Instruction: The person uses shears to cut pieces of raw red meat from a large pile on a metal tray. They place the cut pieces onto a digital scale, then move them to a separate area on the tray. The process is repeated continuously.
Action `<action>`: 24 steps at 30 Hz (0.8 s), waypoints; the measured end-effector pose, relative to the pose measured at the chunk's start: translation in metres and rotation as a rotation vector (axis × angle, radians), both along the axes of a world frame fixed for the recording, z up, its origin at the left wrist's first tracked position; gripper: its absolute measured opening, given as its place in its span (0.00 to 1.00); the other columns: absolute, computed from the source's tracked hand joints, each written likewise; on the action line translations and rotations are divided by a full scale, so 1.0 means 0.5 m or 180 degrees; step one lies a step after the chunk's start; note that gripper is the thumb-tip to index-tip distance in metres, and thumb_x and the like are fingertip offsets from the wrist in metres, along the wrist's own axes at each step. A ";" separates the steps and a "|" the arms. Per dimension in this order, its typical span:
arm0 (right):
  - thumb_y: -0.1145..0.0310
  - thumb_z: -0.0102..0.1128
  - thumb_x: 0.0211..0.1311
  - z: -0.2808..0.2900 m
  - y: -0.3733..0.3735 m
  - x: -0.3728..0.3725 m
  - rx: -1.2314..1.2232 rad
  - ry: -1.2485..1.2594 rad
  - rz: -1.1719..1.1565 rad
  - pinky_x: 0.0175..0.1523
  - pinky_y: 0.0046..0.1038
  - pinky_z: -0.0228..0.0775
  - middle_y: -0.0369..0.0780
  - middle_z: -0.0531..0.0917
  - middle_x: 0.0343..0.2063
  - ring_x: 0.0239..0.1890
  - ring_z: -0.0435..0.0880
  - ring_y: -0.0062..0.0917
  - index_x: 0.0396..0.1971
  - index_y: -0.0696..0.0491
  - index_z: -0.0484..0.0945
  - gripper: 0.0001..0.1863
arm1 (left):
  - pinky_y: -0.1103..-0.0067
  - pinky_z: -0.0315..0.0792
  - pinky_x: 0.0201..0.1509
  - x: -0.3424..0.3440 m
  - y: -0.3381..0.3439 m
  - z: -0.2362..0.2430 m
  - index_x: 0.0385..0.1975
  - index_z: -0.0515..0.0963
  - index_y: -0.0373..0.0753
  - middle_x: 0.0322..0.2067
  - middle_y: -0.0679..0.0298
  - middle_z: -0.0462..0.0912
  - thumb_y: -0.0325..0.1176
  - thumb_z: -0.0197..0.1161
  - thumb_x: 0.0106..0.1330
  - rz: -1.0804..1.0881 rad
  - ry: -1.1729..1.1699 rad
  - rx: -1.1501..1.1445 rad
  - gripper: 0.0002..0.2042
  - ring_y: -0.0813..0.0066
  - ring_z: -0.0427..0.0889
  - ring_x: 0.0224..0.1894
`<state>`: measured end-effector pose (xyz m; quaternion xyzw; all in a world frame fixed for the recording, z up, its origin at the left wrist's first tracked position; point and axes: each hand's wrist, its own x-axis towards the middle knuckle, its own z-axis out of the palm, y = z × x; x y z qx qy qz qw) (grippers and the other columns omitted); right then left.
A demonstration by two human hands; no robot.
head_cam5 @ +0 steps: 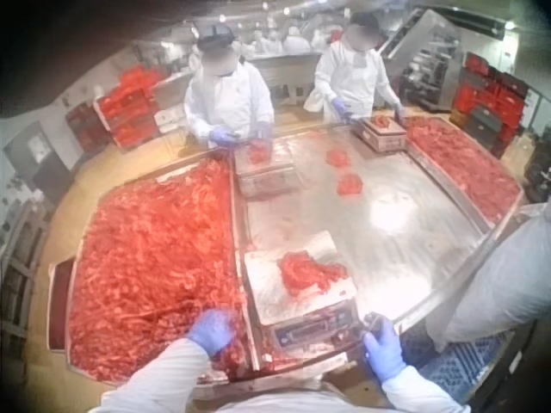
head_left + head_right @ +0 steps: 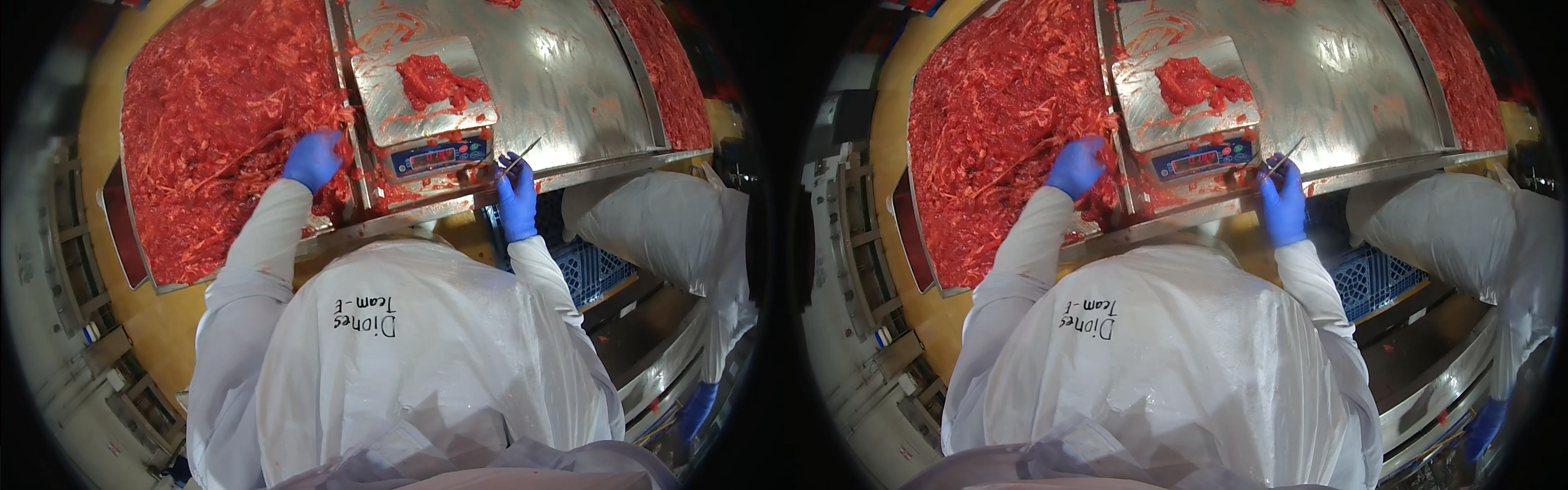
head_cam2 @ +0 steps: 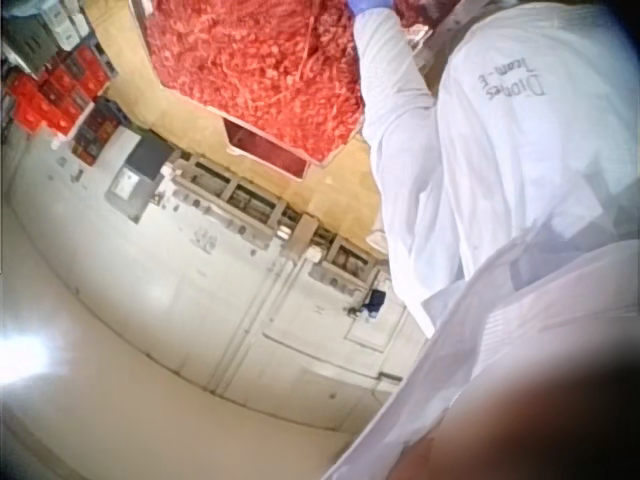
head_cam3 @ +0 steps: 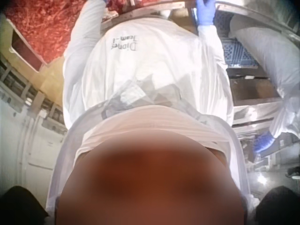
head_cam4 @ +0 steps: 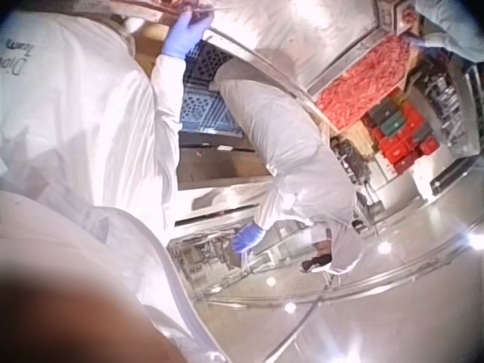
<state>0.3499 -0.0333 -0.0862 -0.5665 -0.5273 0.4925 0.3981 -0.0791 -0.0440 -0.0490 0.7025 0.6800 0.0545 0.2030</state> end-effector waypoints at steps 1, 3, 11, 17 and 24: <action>0.67 0.64 0.73 -0.007 0.001 0.004 0.0173 0.0064 -0.0012 0.62 0.32 0.75 0.44 0.82 0.55 0.57 0.83 0.29 0.66 0.59 0.69 0.27 | 0.66 0.80 0.50 0.013 0.014 0.032 0.53 0.82 0.33 0.40 0.47 0.87 0.27 0.71 0.55 0.0184 -0.0347 0.0007 0.23 0.50 0.87 0.45; 0.67 0.64 0.73 -0.003 0.003 0.002 -0.0002 -0.0011 0.0020 0.62 0.33 0.75 0.44 0.83 0.54 0.56 0.84 0.29 0.65 0.60 0.69 0.26 | 0.68 0.80 0.49 0.050 0.060 0.136 0.56 0.81 0.34 0.45 0.48 0.87 0.28 0.72 0.57 0.0031 -0.0947 0.0258 0.24 0.53 0.88 0.47; 0.68 0.64 0.73 0.020 0.016 -0.018 -0.0248 0.0278 -0.0044 0.58 0.28 0.76 0.40 0.85 0.48 0.52 0.84 0.24 0.64 0.59 0.71 0.24 | 0.73 0.78 0.49 0.099 0.164 0.143 0.56 0.82 0.36 0.49 0.57 0.85 0.37 0.73 0.64 0.0180 -0.0937 0.0747 0.22 0.62 0.86 0.46; 0.73 0.65 0.70 0.026 -0.017 0.039 -0.0669 0.0490 0.0252 0.56 0.24 0.76 0.37 0.84 0.48 0.52 0.82 0.19 0.60 0.59 0.76 0.21 | 0.71 0.79 0.50 -0.029 0.075 0.084 0.44 0.85 0.37 0.39 0.55 0.84 0.30 0.72 0.62 0.0808 -0.0894 0.0784 0.12 0.59 0.84 0.42; 0.69 0.66 0.70 0.142 0.063 -0.090 -0.1090 0.1482 0.1552 0.67 0.30 0.73 0.41 0.83 0.56 0.61 0.82 0.26 0.63 0.57 0.74 0.24 | 0.68 0.80 0.49 0.242 0.123 0.137 0.37 0.83 0.37 0.39 0.57 0.82 0.28 0.69 0.64 -0.0871 -0.0053 0.1251 0.05 0.60 0.83 0.43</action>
